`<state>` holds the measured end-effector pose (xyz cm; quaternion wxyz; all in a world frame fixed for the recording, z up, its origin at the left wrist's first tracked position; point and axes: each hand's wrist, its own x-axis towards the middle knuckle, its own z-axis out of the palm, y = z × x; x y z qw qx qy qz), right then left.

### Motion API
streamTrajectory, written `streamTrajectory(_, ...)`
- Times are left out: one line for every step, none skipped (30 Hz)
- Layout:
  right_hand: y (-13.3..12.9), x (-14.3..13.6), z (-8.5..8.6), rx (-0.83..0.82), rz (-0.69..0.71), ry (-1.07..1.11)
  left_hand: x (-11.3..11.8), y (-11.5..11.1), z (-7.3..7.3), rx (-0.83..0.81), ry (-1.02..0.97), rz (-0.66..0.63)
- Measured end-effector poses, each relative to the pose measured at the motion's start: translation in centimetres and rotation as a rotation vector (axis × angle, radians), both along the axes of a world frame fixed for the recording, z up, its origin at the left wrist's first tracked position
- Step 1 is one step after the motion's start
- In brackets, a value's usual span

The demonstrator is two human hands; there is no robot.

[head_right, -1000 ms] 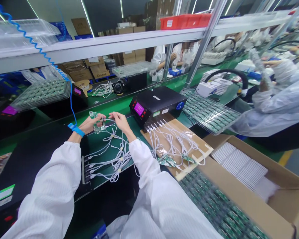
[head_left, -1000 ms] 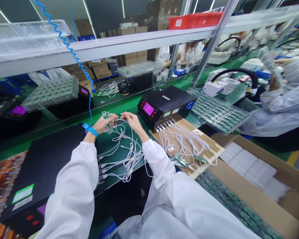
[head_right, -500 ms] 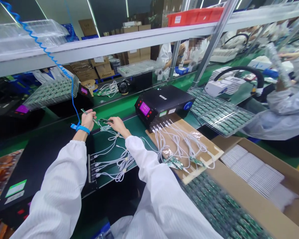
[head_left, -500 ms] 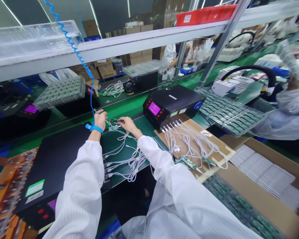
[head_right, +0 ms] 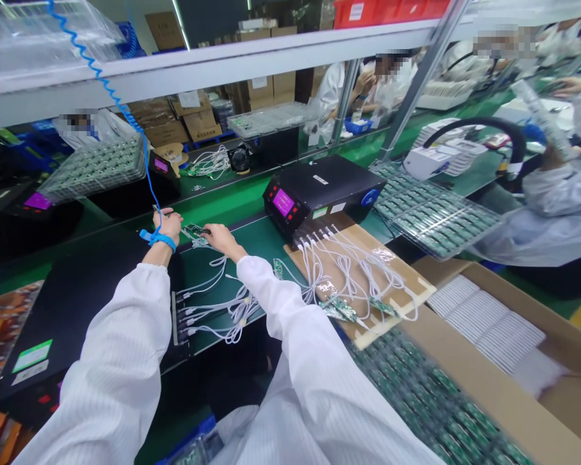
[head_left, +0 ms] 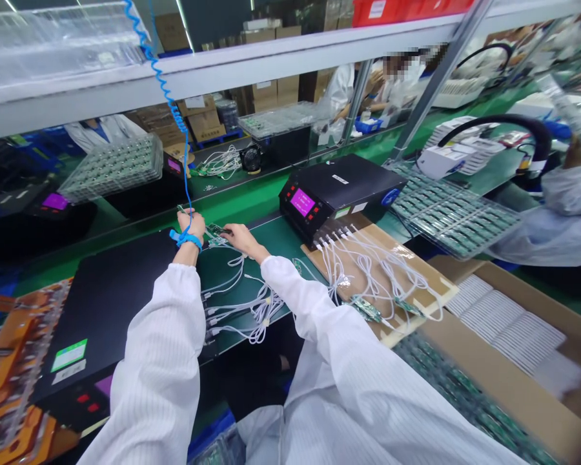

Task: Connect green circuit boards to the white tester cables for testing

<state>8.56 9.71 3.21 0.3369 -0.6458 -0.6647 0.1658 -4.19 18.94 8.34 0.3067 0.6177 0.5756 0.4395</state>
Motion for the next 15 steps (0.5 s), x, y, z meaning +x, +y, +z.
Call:
streamTrajectory(-0.1, 0.2, -0.2, 0.03, 0.015, 0.02, 0.1, -0.1, -0.1, -0.003, -0.01, 0.0)
streamTrajectory(-0.3, 0.5, -0.3, 0.058, 0.019, 0.038, 0.2, -0.2, -0.1, 0.0, -0.015, 0.0)
streamTrajectory(-0.4, 0.7, -0.5, 0.08, 0.012, 0.048, 0.2, -0.4, -0.1, 0.008, -0.011, -0.009)
streamTrajectory(-0.6, 1.0, -0.5, 0.096, -0.002, 0.049, 0.2, -0.6, 0.0, 0.021, -0.001, -0.018)
streamTrajectory(-0.8, 1.3, -0.6, 0.103, -0.017, 0.037, 0.1, -0.8, 0.1, 0.038, 0.014, -0.025)
streamTrajectory(-0.9, 1.5, -0.5, 0.103, -0.033, 0.012, 0.0, -1.0, 0.2, 0.056, 0.032, -0.031)
streamTrajectory(-1.0, 1.6, -0.5, 0.091, -0.048, -0.024, -0.1, -1.3, 0.4, 0.074, 0.052, -0.034)
streamTrajectory(-1.1, 1.7, -0.3, 0.063, -0.059, -0.07, -0.2, -1.5, 0.6, 0.089, 0.075, -0.035)
streamTrajectory(-1.1, 1.7, -0.2, 0.023, -0.064, -0.12, -0.3, -1.7, 0.7, 0.101, 0.098, -0.033)
streamTrajectory(-1.1, 1.6, 0.0, -0.023, -0.064, -0.165, -0.3, -1.9, 0.8, 0.108, 0.12, -0.028)
streamTrajectory(-1.0, 1.4, 0.1, -0.072, -0.06, -0.201, -0.3, -2.1, 0.8, 0.109, 0.141, -0.021)
streamTrajectory(-0.9, 1.2, 0.2, -0.117, -0.052, -0.224, -0.3, -2.2, 0.9, 0.108, 0.159, -0.013)
streamTrajectory(-0.8, 0.9, 0.3, -0.153, -0.042, -0.237, -0.3, -2.3, 0.8, 0.104, 0.175, -0.006)
streamTrajectory(-0.7, 0.8, 0.4, -0.179, -0.031, -0.241, -0.3, -2.4, 0.8, 0.099, 0.188, -0.001)
streamTrajectory(-0.6, 0.7, 0.4, -0.199, -0.02, -0.24, -0.3, -2.4, 0.8, 0.096, 0.199, 0.002)
